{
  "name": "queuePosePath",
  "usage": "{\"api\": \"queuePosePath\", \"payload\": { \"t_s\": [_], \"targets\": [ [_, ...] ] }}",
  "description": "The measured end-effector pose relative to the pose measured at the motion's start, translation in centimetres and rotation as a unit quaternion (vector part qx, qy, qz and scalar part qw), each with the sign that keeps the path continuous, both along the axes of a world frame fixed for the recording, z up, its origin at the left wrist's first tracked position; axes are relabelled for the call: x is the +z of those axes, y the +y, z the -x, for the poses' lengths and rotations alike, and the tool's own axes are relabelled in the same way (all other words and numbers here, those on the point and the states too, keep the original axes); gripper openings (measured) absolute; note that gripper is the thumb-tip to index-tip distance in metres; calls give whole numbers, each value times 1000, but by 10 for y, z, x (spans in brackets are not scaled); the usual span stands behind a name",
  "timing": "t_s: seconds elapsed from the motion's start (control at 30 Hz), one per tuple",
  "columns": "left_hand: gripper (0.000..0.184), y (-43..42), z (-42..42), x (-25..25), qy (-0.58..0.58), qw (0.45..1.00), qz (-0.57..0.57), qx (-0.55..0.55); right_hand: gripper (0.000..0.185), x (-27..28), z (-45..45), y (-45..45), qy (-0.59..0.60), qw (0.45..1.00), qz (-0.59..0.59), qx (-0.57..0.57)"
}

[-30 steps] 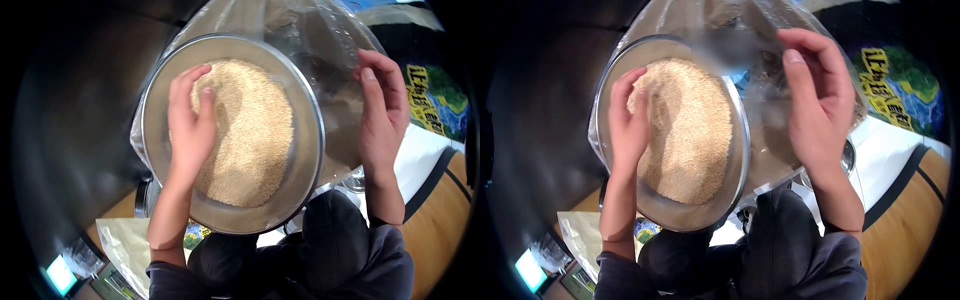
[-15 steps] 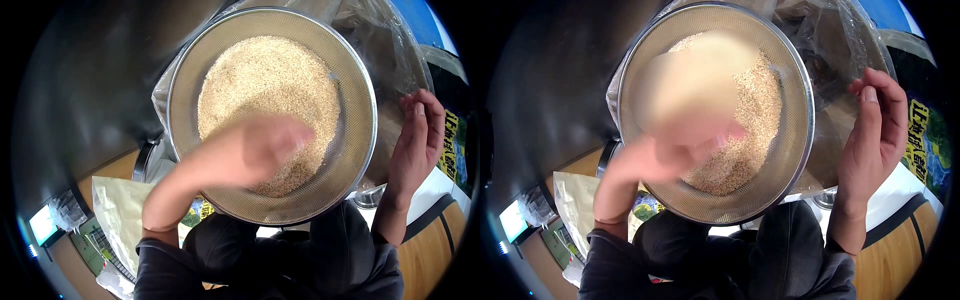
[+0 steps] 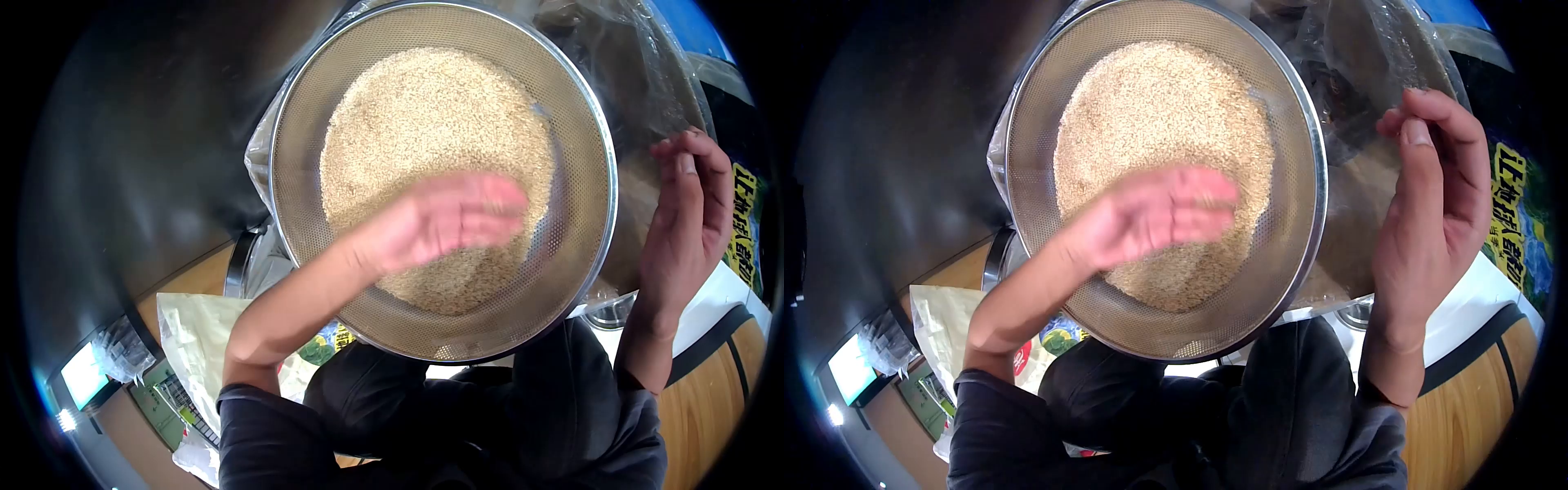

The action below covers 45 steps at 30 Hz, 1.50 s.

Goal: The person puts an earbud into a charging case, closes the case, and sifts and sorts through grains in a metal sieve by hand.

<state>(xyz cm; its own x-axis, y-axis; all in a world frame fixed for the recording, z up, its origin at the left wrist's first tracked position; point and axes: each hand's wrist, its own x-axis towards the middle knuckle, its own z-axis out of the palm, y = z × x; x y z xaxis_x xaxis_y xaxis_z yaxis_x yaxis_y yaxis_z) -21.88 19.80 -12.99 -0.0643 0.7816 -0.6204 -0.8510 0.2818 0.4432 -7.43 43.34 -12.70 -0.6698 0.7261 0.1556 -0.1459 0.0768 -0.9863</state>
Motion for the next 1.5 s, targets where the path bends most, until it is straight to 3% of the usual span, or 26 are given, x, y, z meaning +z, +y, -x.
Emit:
{"api": "queuePosePath", "payload": {
  "t_s": [0.13, 0.23, 0.3, 0.33, 0.37, 0.43, 0.5, 0.53, 0.57, 0.6, 0.67, 0.73, 0.8, 1.0, 1.2, 1.33, 1.43, 1.5],
  "targets": [
    [43, -26, -40, 8, -105, 992, -17, -67, 19, 2, 1, -2, -7, 1000, -3, 1],
    [43, -29, -18, 11, -12, 987, -84, -137, 19, 1, 0, 0, -8, 1000, -16, 12],
    [41, -30, 31, 10, 11, 992, -113, -48, 19, 1, -1, 1, -8, 1000, -20, 19],
    [41, -28, 48, 18, 60, 995, -60, 49, 19, 1, -1, 1, -14, 1000, -20, 15],
    [36, -28, 71, 11, 77, 985, -90, 127, 19, 0, 0, 0, -20, 1000, -20, 12],
    [29, -21, 89, 11, 215, 945, -15, 247, 20, -2, 0, 1, -16, 999, -24, 19],
    [22, -18, 92, 7, 326, 925, 35, 193, 20, -3, 0, 3, -17, 999, -30, 23],
    [22, -17, 85, 7, 320, 927, 36, 190, 21, -4, -1, 3, -22, 999, -36, 21],
    [16, -18, 72, 10, 486, 870, 59, 56, 21, -4, -2, 3, -26, 999, -41, 19],
    [12, -18, 59, 13, 628, 770, 78, -80, 21, -6, -3, 4, -32, 999, -38, 19],
    [9, -17, 43, 11, 738, 662, 41, -129, 24, -7, -5, 5, -53, 997, -53, 32],
    [10, -18, 35, 9, 775, 615, 13, -149, 25, -9, -5, 7, -53, 996, -64, 44],
    [16, -18, 31, 9, 760, 616, 67, -199, 26, -10, -6, 7, -46, 995, -68, 51],
    [11, -14, 34, -3, 802, 558, 43, -209, 26, -14, -7, 10, -46, 994, -85, 53],
    [10, -12, 32, -4, 812, 546, 35, -204, 24, -14, -13, 11, -55, 992, -97, 57],
    [11, -12, 30, -2, 808, 546, 53, -215, 23, 7, -12, -1, -51, 949, -283, 130],
    [7, -11, 27, 1, 809, 554, 44, -190, 29, 24, 1, -10, 2, 920, -322, 224],
    [9, -7, 22, 8, 768, 618, 44, -161, 32, 26, 13, -17, 43, 897, -364, 246]
  ]
}}
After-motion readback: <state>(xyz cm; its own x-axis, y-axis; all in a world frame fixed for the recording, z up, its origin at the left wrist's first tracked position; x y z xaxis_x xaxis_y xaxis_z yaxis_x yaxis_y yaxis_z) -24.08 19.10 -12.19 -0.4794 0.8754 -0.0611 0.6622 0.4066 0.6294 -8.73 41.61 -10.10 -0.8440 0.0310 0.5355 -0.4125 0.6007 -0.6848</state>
